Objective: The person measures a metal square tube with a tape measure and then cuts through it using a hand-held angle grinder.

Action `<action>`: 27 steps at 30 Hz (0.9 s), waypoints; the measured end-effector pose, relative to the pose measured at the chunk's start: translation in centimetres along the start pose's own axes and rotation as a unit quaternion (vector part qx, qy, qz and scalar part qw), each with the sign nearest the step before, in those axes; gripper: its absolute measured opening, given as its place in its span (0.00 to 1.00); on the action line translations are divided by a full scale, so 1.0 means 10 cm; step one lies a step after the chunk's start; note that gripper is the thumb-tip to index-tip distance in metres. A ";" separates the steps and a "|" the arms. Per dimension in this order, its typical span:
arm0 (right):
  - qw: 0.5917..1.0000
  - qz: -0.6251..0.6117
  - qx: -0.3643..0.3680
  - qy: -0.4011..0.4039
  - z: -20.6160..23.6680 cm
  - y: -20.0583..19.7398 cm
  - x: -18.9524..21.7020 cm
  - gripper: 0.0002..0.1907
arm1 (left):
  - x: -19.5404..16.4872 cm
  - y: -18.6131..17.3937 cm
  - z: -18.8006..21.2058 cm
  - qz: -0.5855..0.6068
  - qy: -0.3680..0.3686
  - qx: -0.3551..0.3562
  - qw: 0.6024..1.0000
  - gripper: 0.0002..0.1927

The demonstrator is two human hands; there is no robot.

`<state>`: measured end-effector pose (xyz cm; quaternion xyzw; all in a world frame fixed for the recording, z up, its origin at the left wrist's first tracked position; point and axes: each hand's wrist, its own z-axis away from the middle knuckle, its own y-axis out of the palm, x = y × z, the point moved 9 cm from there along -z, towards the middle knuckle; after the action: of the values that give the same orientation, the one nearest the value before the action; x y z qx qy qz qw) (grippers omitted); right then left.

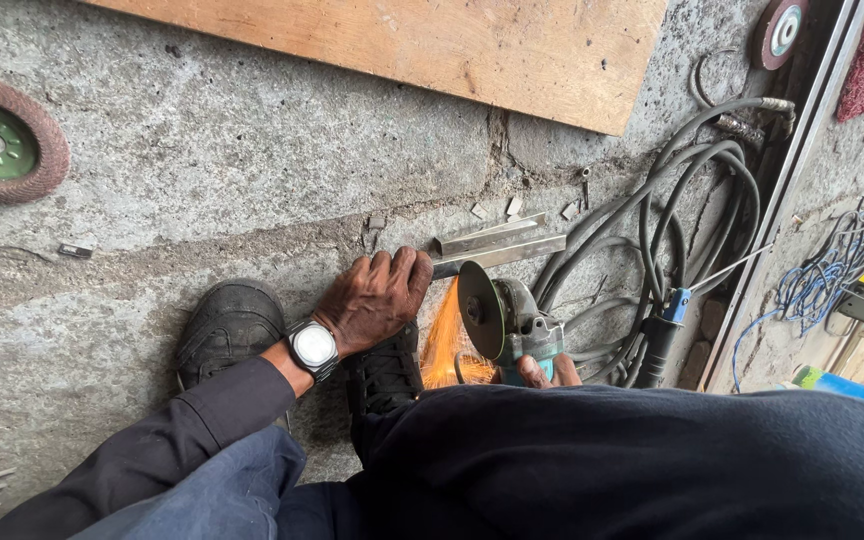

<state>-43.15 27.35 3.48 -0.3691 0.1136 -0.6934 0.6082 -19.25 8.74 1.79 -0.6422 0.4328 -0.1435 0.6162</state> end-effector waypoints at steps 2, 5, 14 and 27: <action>0.994 0.104 -0.015 -0.018 -0.04 0.00 0.08 0.44 | 0.00 -0.01 0.00 0.006 -0.003 -0.003 1.000 0.08; 0.988 0.148 -0.015 -0.030 -0.08 0.02 0.15 0.44 | 0.01 -0.01 0.00 0.017 -0.009 0.002 1.000 0.09; 0.994 0.113 -0.001 -0.009 -0.09 0.08 0.14 0.44 | 0.02 0.00 0.01 0.000 -0.003 -0.005 1.000 0.09; 0.995 0.100 0.028 0.001 -0.04 0.14 0.18 0.42 | 0.00 0.04 0.02 -0.008 0.008 0.003 1.000 0.06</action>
<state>-42.33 25.28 2.99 -0.3386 0.1313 -0.6319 0.6847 -19.27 8.91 1.37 -0.6426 0.4320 -0.1545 0.6137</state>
